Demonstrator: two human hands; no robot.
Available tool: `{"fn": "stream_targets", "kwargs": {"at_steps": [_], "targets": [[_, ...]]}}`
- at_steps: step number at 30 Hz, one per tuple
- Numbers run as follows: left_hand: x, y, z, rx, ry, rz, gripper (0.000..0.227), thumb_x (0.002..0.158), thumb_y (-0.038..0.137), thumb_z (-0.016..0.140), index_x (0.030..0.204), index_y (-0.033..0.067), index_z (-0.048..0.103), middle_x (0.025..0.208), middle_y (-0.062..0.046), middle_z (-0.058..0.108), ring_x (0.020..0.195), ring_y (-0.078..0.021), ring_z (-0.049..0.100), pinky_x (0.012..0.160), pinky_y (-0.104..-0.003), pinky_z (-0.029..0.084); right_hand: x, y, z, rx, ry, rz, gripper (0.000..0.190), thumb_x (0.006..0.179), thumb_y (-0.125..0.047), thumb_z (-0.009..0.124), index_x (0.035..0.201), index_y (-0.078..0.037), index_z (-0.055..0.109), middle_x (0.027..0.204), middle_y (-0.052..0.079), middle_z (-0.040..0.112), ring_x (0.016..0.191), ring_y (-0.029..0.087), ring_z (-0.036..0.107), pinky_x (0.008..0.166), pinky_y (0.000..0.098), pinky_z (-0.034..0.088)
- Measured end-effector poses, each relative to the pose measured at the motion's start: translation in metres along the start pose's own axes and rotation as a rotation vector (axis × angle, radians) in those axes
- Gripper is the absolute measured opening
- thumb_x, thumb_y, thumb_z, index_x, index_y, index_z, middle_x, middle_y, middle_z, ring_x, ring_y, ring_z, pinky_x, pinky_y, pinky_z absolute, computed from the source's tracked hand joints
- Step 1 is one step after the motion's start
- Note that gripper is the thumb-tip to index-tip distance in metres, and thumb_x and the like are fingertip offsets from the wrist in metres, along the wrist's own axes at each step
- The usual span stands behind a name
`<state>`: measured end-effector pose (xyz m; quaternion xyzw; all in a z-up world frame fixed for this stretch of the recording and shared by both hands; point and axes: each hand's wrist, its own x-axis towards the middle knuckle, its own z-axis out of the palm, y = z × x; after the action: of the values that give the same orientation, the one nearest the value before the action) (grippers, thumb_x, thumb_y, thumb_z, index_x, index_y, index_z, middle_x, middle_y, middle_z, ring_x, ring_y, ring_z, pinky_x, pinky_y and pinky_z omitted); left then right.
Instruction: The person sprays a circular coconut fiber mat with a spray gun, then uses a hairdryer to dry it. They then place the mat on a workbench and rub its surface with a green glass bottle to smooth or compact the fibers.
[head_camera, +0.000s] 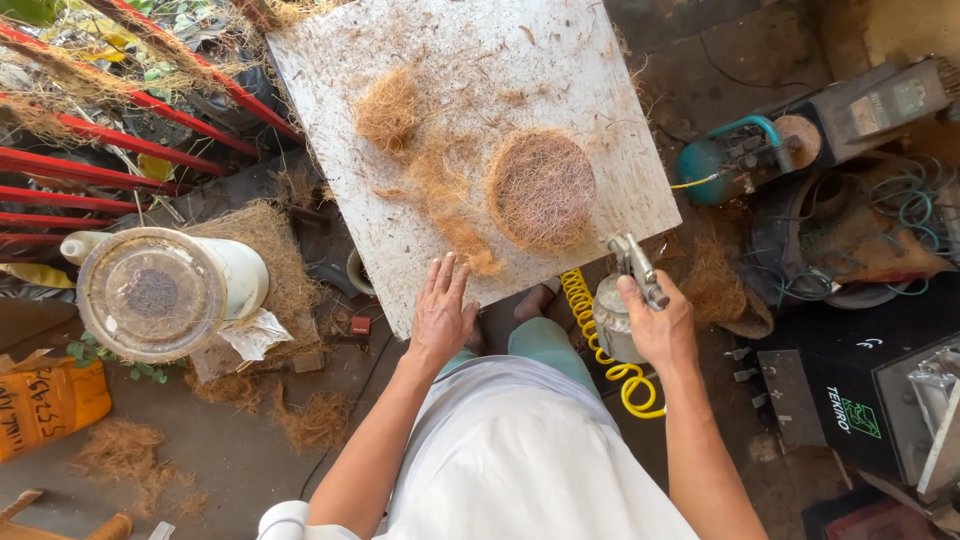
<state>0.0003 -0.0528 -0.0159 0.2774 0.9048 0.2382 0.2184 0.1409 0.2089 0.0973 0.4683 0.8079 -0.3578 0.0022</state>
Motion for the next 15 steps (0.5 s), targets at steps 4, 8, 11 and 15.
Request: {"fn": "stream_targets", "kwargs": {"at_steps": [4,8,11,15], "targets": [[0.0,-0.003,0.003,-0.031,0.004,0.006,0.064,0.085,0.027,0.069,0.143,0.011,0.049,0.158,-0.012,0.035,0.145,-0.0359,0.032,0.105,-0.052,0.044,-0.016,0.013,0.011,-0.009,-0.057,0.032,0.039,0.094,-0.048,0.069,0.102,-0.009,0.07,0.069,0.02,0.059,0.069,0.032,0.058,0.067,0.0436,0.048],[0.001,-0.003,0.004,-0.045,-0.006,0.005,0.064,0.085,0.028,0.069,0.143,0.0118,0.049,0.158,-0.012,0.034,0.146,-0.0354,0.031,0.104,-0.053,0.044,-0.033,-0.005,0.019,0.0,-0.144,0.037,0.036,0.091,-0.047,0.07,0.101,-0.013,0.071,0.067,0.019,0.062,0.067,0.032,0.06,0.066,0.0435,0.049],[0.003,-0.003,0.006,-0.052,-0.011,0.001,0.064,0.085,0.028,0.069,0.143,0.0122,0.049,0.158,-0.012,0.033,0.146,-0.035,0.031,0.104,-0.054,0.044,-0.041,-0.028,0.02,0.011,-0.189,0.018,0.036,0.089,-0.049,0.071,0.102,-0.015,0.072,0.068,0.02,0.064,0.067,0.033,0.062,0.066,0.0448,0.05],[0.002,-0.004,0.006,-0.069,0.001,-0.001,0.064,0.085,0.029,0.069,0.143,0.0123,0.048,0.158,-0.012,0.033,0.146,-0.0359,0.031,0.104,-0.055,0.045,-0.045,-0.056,0.021,0.025,-0.22,-0.03,0.034,0.087,-0.048,0.072,0.103,-0.018,0.071,0.07,0.02,0.064,0.069,0.033,0.064,0.065,0.0445,0.051]]}}
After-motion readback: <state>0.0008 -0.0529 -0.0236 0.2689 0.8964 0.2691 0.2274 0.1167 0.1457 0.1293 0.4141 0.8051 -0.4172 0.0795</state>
